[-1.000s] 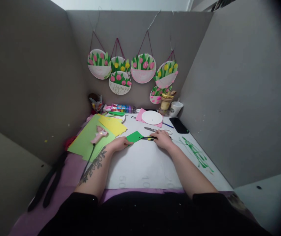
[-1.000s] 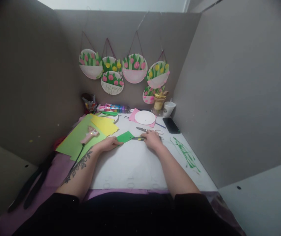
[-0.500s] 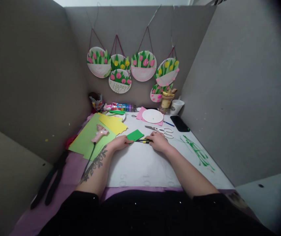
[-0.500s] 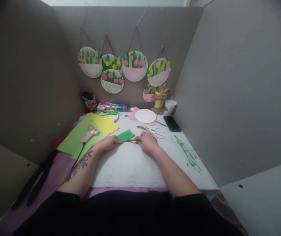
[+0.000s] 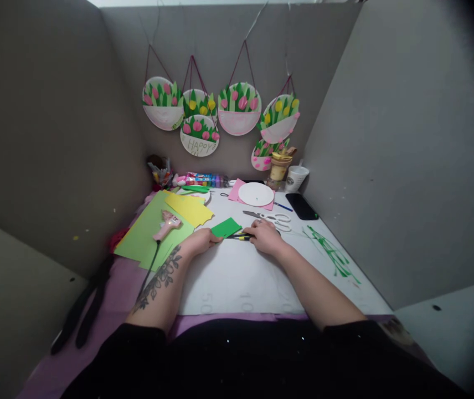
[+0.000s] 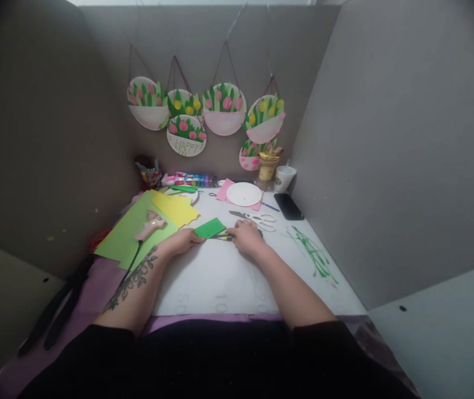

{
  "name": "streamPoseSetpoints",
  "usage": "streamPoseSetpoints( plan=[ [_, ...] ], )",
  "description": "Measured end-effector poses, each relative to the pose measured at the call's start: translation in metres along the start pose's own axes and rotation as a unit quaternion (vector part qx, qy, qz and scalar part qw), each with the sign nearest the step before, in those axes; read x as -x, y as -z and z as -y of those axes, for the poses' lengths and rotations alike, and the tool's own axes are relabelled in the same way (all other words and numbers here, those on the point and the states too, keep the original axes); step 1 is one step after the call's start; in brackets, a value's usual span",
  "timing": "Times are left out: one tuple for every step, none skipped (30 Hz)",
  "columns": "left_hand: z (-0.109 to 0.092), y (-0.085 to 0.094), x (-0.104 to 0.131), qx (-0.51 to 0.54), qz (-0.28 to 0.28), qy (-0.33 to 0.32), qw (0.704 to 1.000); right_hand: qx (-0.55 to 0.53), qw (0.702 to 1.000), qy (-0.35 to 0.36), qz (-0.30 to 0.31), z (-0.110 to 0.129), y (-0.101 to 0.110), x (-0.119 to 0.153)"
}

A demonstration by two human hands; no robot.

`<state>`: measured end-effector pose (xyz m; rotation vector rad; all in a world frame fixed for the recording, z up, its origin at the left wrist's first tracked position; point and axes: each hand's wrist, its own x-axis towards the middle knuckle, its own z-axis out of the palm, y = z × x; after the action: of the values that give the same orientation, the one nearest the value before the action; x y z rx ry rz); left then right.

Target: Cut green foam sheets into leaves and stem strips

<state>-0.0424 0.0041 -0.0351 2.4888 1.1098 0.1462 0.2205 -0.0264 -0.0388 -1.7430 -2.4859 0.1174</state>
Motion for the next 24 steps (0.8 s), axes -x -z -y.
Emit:
streamPoseSetpoints(
  plan=[
    [0.0, -0.001, 0.0, -0.008, -0.004, -0.003, 1.0, 0.001, 1.0, -0.001, 0.001, 0.0, 0.001, 0.001],
    [0.001, -0.002, 0.0, -0.018, -0.007, -0.01, 1.0, 0.001, 1.0, -0.001, 0.001, -0.001, 0.001, 0.001],
    [0.003, -0.003, 0.001, -0.026, -0.01, -0.019, 0.999, -0.001, 1.0, -0.002, 0.001, -0.001, 0.001, 0.001],
    [0.004, -0.004, 0.001, -0.026, -0.015, -0.027, 0.999, -0.003, 1.0, -0.004, 0.0, -0.001, 0.001, 0.002],
    [0.006, -0.004, 0.001, -0.023, -0.019, -0.033, 0.999, -0.007, 1.0, -0.004, 0.0, -0.001, 0.001, 0.002],
    [0.007, -0.005, 0.001, -0.019, -0.023, -0.037, 0.999, -0.01, 1.0, -0.005, 0.0, -0.001, 0.001, 0.002],
    [0.009, -0.005, 0.001, -0.014, -0.026, -0.039, 0.999, -0.012, 1.0, -0.004, 0.001, 0.0, 0.001, 0.001],
    [0.01, -0.005, 0.001, -0.011, -0.026, -0.04, 0.999, -0.013, 1.0, -0.003, 0.002, 0.001, 0.001, 0.001],
    [0.011, -0.005, 0.001, -0.009, -0.028, -0.039, 0.999, -0.012, 1.0, -0.001, 0.004, 0.002, 0.001, 0.0],
    [0.012, -0.006, 0.002, -0.008, -0.03, -0.039, 0.999, -0.011, 1.0, 0.001, 0.006, 0.004, 0.0, 0.0],
    [0.012, -0.006, 0.002, -0.008, -0.032, -0.04, 0.999, -0.01, 1.0, 0.004, 0.008, 0.005, 0.001, 0.0],
    [0.012, -0.007, 0.002, -0.006, -0.037, -0.041, 0.998, -0.009, 1.0, 0.006, 0.009, 0.005, 0.001, 0.0],
    [0.012, -0.007, 0.002, -0.004, -0.041, -0.042, 0.998, -0.01, 1.0, 0.007, 0.01, 0.006, 0.001, 0.0],
    [0.012, -0.008, 0.003, -0.001, -0.045, -0.044, 0.998, -0.011, 1.0, 0.008, 0.011, 0.006, 0.001, 0.0],
    [0.012, -0.008, 0.003, 0.002, -0.048, -0.045, 0.998, -0.013, 1.0, 0.008, 0.01, 0.006, 0.001, 0.0],
    [0.012, -0.009, 0.003, 0.004, -0.049, -0.044, 0.998, -0.014, 1.0, 0.007, 0.009, 0.006, 0.001, 0.001],
    [0.012, -0.009, 0.003, 0.004, -0.05, -0.042, 0.998, -0.014, 1.0, 0.008, 0.008, 0.006, 0.001, 0.001],
    [0.012, -0.009, 0.003, 0.004, -0.049, -0.039, 0.998, -0.013, 1.0, 0.011, 0.008, 0.006, 0.001, 0.001],
    [0.012, -0.009, 0.003, 0.002, -0.047, -0.037, 0.998, -0.012, 1.0, 0.014, 0.007, 0.007, 0.0, 0.002],
    [0.012, -0.01, 0.003, -0.002, -0.046, -0.035, 0.998, -0.01, 1.0, 0.019, 0.007, 0.009, 0.0, 0.002],
    [0.013, -0.01, 0.003, -0.007, -0.043, -0.034, 0.998, -0.009, 1.0, 0.024, 0.005, 0.01, 0.0, 0.002],
    [0.013, -0.01, 0.003, -0.013, -0.041, -0.035, 0.998, -0.008, 1.0, 0.029, 0.003, 0.012, -0.001, 0.002],
    [0.013, -0.01, 0.003, -0.017, -0.039, -0.037, 0.998, -0.008, 0.999, 0.032, 0.002, 0.013, -0.001, 0.002],
    [0.013, -0.01, 0.003, -0.02, -0.037, -0.039, 0.998, -0.009, 0.999, 0.033, 0.001, 0.014, -0.001, 0.002]
  ],
)
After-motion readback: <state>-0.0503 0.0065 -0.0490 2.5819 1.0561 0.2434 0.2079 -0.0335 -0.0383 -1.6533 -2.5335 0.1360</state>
